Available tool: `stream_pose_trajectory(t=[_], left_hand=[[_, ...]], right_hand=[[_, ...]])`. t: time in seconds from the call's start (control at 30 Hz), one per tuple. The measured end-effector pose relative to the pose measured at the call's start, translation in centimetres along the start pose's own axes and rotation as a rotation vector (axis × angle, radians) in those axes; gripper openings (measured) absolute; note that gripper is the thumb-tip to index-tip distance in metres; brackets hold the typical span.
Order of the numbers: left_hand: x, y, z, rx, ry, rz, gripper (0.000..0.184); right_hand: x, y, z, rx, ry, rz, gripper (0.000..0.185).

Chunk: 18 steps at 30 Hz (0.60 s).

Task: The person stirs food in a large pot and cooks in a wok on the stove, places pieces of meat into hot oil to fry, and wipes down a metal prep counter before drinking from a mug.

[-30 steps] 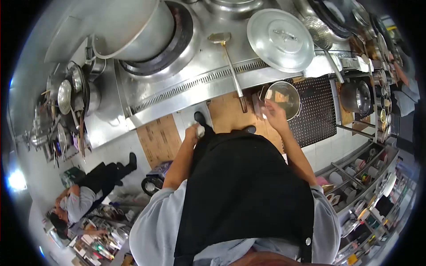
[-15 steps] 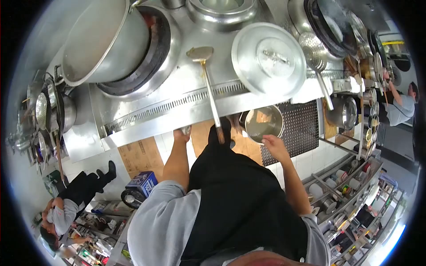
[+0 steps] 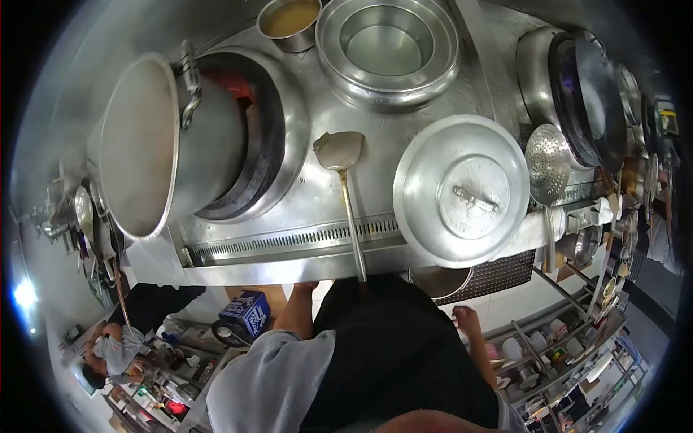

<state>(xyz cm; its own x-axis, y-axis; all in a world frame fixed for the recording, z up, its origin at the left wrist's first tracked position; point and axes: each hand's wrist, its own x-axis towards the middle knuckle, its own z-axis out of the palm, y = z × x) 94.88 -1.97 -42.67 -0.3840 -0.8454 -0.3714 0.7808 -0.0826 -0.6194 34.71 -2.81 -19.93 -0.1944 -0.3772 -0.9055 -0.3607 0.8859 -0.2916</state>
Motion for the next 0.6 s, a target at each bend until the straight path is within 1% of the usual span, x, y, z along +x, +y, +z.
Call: stream_pose_trajectory(t=[0.03,0.07,0.1,0.17,0.2,0.27,0.3,0.37,0.6], left_hand=[[0.8,-1.0,-0.1,0.302,0.234,0.265,0.053],[1.3,-1.5,0.1,0.603,0.468,0.531,0.053],[1.7,-2.2,0.5,0.691,0.592,0.635,0.053],[2.0,-3.2,1.1,0.702,0.66,0.667,0.052],[2.0,-3.4,1.4,0.712,0.678,0.674,0.052],[2.1,-3.9,1.7,0.713,0.704,0.69,0.052],[2.1,-4.1,1.8,0.72,0.719,0.697,0.052],[2.1,-4.4,2.0,0.741,0.747,0.712,0.052],[2.1,-4.9,2.2,0.748,0.783,0.752,0.052]], right_hand=[[-0.1,1.5,-0.3,-0.044,-0.051,-0.004,0.026],[0.1,2.7,-0.6,-0.09,-0.104,-0.009,0.029],[-0.2,2.1,-0.6,-0.09,-0.113,-0.006,0.029],[-1.2,1.3,-1.0,0.034,-0.076,0.176,0.029],[-1.0,0.9,-1.5,0.029,-0.082,0.175,0.029],[-0.7,0.3,-2.1,0.151,0.007,0.34,0.031],[-0.3,0.3,-2.5,0.147,0.004,0.341,0.031],[0.4,0.4,-3.5,0.194,0.086,0.34,0.032],[1.1,-0.1,-5.3,0.131,0.048,0.329,0.034]])
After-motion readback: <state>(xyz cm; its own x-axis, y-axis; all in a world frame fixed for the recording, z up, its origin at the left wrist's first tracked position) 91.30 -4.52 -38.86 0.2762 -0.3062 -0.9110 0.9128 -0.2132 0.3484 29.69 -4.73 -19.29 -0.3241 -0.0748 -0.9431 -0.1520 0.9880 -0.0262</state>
